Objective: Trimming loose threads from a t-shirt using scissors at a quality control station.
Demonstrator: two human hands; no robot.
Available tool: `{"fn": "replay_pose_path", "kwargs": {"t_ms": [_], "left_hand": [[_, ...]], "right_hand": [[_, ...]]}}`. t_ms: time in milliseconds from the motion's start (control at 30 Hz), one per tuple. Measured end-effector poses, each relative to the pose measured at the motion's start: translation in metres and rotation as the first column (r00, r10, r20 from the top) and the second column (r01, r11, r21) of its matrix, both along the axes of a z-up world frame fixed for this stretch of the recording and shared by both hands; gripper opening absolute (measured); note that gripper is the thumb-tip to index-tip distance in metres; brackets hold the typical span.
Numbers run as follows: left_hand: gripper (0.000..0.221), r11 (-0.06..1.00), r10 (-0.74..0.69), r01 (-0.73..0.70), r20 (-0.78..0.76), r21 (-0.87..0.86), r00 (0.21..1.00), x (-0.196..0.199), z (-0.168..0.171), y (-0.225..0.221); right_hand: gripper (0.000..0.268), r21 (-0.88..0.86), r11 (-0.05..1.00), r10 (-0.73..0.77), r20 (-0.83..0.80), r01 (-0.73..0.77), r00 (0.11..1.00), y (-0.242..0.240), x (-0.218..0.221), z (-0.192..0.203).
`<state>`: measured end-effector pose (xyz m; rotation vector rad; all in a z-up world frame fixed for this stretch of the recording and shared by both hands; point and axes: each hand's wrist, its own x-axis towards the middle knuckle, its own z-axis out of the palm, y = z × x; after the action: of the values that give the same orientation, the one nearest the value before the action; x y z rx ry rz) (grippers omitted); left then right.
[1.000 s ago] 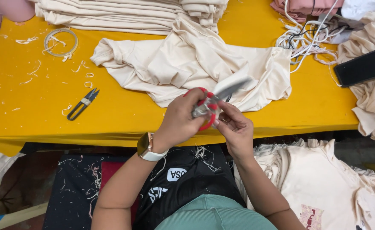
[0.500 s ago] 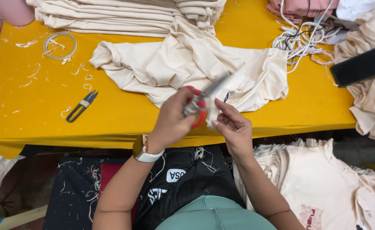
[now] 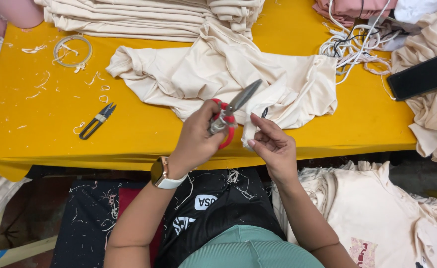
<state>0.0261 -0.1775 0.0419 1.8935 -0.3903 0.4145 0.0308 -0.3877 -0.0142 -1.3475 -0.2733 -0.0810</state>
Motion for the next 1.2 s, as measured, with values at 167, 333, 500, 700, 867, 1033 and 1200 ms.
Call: {"fn": "replay_pose_path", "kwargs": {"t_ms": [167, 333, 500, 700, 867, 1033, 1200], "left_hand": [[0.027, 0.998, 0.029, -0.028, -0.026, 0.048, 0.999, -0.009, 0.002, 0.018], [0.044, 0.836, -0.024, -0.072, 0.167, 0.544, 0.986, -0.015, -0.025, 0.048], [0.049, 0.787, -0.067, -0.053, 0.171, 0.615, 0.983, -0.026, -0.036, 0.052], [0.048, 0.808, -0.106, 0.055, 0.052, 0.587, 0.993, -0.029, -0.031, 0.045], [0.046, 0.824, -0.128, 0.170, -0.114, 0.540, 0.985, -0.029, -0.019, 0.045], [0.034, 0.911, -0.101, 0.183, -0.231, 0.369, 0.968, -0.029, -0.023, 0.042], [0.027, 0.978, -0.080, 0.052, -0.131, -0.202, 0.988, -0.024, -0.005, 0.009]], "right_hand": [[0.061, 0.026, 0.999, 0.023, -0.026, -0.022, 0.999, -0.001, 0.001, 0.000], [0.063, 0.083, 0.996, 0.046, -0.038, -0.043, 0.998, -0.005, 0.004, 0.000], [0.063, 0.092, 0.995, 0.050, -0.021, -0.047, 0.999, -0.008, 0.004, 0.005], [0.063, 0.040, 0.999, 0.035, 0.019, -0.036, 0.999, -0.010, 0.004, -0.001], [0.062, 0.014, 1.000, 0.020, 0.027, -0.020, 0.999, -0.009, 0.003, 0.001], [0.066, 0.063, 0.997, 0.042, -0.007, -0.042, 0.999, -0.001, 0.001, 0.009], [0.068, 0.115, 0.992, 0.059, -0.052, -0.053, 0.997, 0.000, 0.002, -0.005]]}}
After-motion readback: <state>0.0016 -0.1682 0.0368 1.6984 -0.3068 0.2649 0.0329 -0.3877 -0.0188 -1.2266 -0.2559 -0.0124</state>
